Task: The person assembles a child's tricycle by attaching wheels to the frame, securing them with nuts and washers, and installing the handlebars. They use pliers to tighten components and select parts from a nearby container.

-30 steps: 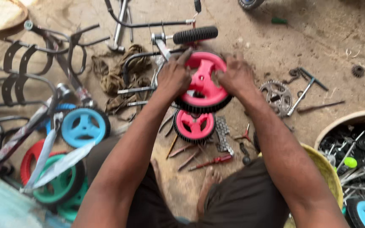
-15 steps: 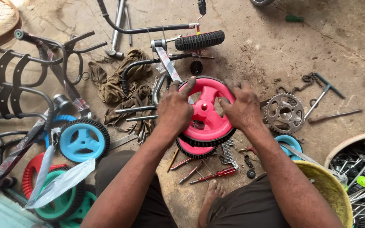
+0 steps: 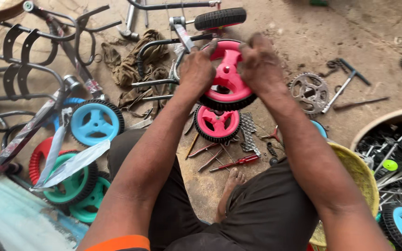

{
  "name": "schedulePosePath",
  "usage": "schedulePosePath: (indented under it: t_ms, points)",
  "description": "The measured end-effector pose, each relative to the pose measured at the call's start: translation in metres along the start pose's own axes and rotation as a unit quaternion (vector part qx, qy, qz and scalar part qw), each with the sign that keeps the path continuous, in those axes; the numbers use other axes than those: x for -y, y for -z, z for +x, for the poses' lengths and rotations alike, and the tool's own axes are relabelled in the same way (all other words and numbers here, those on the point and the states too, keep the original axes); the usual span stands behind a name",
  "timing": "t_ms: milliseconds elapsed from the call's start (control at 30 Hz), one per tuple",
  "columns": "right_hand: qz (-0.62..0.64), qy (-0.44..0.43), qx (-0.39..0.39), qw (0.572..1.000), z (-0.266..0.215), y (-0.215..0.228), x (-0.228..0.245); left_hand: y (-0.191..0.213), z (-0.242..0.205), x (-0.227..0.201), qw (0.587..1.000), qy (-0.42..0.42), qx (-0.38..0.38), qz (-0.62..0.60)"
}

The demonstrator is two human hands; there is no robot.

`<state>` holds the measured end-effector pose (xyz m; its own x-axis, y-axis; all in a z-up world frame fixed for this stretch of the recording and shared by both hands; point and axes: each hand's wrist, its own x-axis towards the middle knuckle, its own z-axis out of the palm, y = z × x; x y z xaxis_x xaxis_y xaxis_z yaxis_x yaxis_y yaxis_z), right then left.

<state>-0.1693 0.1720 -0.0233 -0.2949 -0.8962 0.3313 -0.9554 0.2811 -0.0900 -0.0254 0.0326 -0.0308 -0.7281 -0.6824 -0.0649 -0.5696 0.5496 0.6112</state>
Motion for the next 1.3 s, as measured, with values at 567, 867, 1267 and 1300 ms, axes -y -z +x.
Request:
schedulePosePath:
  t_ms: [567,867,1267,1300]
  points:
    - [0.546,-0.325,0.069,0.769,0.016,0.013,0.014,0.000,0.000,0.008,1.000,-0.009,-0.014,0.013]
    - [0.595,-0.251,0.080,0.760,0.016,0.009,0.001,0.013,0.015,-0.001,0.997,0.008,0.063,0.040]
    - [0.327,-0.070,-0.014,0.942,0.001,-0.007,0.018,-0.001,0.007,0.004,0.998,-0.049,-0.009,0.031]
    - [0.333,-0.092,-0.011,0.938,0.002,-0.007,0.018,-0.002,0.011,0.005,0.998,-0.052,-0.010,0.032]
